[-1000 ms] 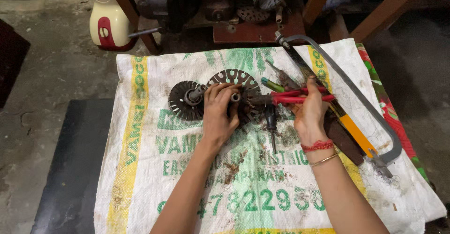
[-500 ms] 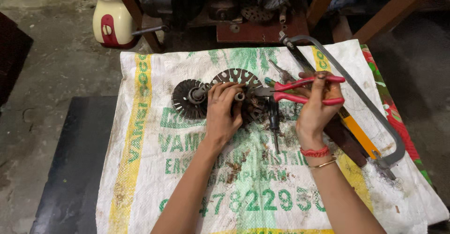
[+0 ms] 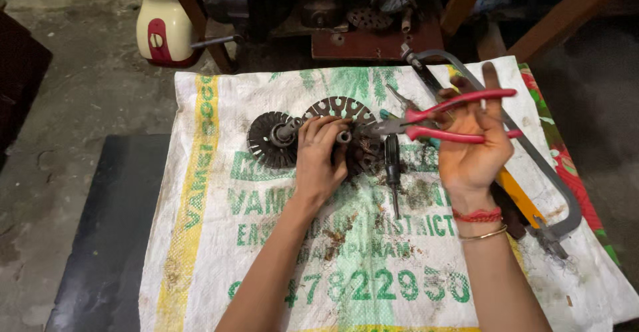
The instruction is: The person works on a circular metal machine component laid on a woven sack at a workbench. They hold the part steady, position a hacksaw frame against it, then use pliers and a screwdriver to grip and turn parts of the assembly while manipulating its slots and center hub by hand.
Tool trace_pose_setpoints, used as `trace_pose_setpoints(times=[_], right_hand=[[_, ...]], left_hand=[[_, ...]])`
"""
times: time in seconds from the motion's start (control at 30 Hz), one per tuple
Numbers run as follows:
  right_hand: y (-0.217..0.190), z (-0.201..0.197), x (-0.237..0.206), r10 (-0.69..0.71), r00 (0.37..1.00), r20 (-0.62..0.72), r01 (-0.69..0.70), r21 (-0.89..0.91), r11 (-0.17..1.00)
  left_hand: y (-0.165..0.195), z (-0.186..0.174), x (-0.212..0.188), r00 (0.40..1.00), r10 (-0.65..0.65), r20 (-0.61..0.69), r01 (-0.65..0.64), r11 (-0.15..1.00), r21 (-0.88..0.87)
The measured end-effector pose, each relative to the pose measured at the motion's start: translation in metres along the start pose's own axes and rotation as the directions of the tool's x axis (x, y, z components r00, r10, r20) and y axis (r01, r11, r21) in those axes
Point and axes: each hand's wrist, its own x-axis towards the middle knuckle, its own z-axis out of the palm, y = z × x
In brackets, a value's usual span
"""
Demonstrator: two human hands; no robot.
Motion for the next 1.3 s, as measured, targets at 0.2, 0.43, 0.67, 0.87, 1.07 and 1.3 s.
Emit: trace_pose_setpoints(times=[0.2,0.43,0.67,0.87,1.07,1.3], right_hand=[[0.004,0.015,-0.005,0.075,0.985,0.158,-0.045,-0.189,0.981],[0.001,0.026,-0.007,0.098,0.981,0.169,-0.052,-0.257,0.965],[-0.001,0.033,-0.010,0.083,0.955,0.284,0.071,-0.494,0.867],[-0.003,0.028,-0.015,0.004,0.950,0.314,0.238,-0.729,0.642],[0.014,0.007,-0.012,-0.144,0.972,0.183,0.233,-0.767,0.598],[0.043,-0.027,0.000,-0.146,0.941,-0.304,-0.004,-0.445,0.896]], left_hand=[[0.001,-0.002,0.000,1.000,0.012,-0.014,-0.013,1.000,-0.023],[0.003,-0.001,0.001,1.000,0.009,-0.010,-0.010,1.000,-0.018],[0.004,-0.003,0.000,1.000,-0.010,0.002,0.010,1.000,-0.005],[0.005,-0.006,0.000,1.000,-0.002,0.001,0.002,1.000,-0.015],[0.004,-0.007,0.000,1.000,0.000,0.004,0.000,1.000,-0.023],[0.001,-0.004,0.000,1.000,-0.002,-0.005,0.002,1.000,-0.019]])
